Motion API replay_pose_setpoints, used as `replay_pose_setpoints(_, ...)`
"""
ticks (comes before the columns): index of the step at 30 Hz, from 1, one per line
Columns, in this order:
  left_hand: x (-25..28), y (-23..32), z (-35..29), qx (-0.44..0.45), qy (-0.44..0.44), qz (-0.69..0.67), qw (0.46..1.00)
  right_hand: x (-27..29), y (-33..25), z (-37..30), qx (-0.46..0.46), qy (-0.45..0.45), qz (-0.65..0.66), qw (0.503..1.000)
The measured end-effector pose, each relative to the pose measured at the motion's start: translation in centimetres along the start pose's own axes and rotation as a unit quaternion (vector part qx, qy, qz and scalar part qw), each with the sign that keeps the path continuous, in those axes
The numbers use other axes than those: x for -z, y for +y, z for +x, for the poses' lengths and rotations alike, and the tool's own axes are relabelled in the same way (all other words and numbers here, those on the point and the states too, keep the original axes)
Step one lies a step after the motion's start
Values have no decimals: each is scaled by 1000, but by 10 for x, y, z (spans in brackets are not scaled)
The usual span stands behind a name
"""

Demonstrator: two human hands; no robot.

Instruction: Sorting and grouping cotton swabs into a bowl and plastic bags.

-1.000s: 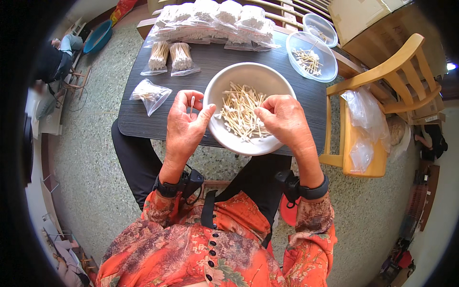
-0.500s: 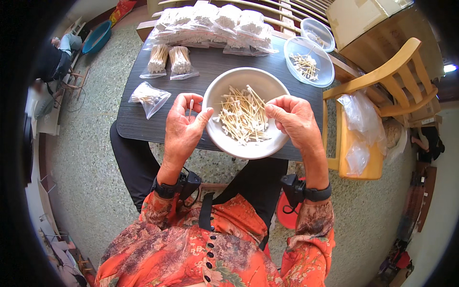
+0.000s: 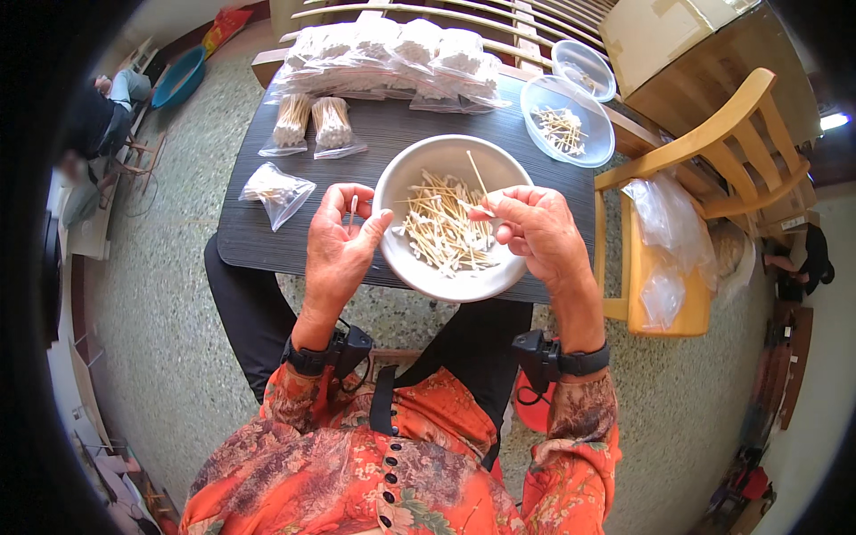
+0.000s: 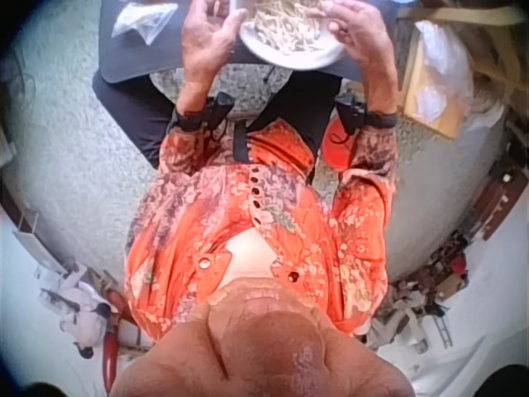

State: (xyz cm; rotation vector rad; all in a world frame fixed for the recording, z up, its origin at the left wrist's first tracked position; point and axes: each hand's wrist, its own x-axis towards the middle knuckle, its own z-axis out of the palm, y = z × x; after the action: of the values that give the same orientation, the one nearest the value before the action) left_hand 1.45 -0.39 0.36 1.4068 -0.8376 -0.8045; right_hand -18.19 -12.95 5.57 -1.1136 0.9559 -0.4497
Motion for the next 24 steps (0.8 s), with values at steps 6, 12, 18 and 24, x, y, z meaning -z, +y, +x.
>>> replay_pose_setpoints(6, -1, 8, 0, -2, 0, 3, 1000, -4, 5, 0, 1, 6, 12, 1000)
replay_pose_setpoints(12, 0, 8, 1, -9, -4, 0, 1000, -13, 19, 1, 114, 112, -426, 891)
replay_pose_setpoints(18, 3, 1, 1, 0, -10, 15, 1000, -38, 29, 1, 256, 164, -600, 740)
replay_pose_setpoints(24, 1, 3, 0, 1, -13, 39, 999, -55, 31, 10, 192, 158, -688, 682)
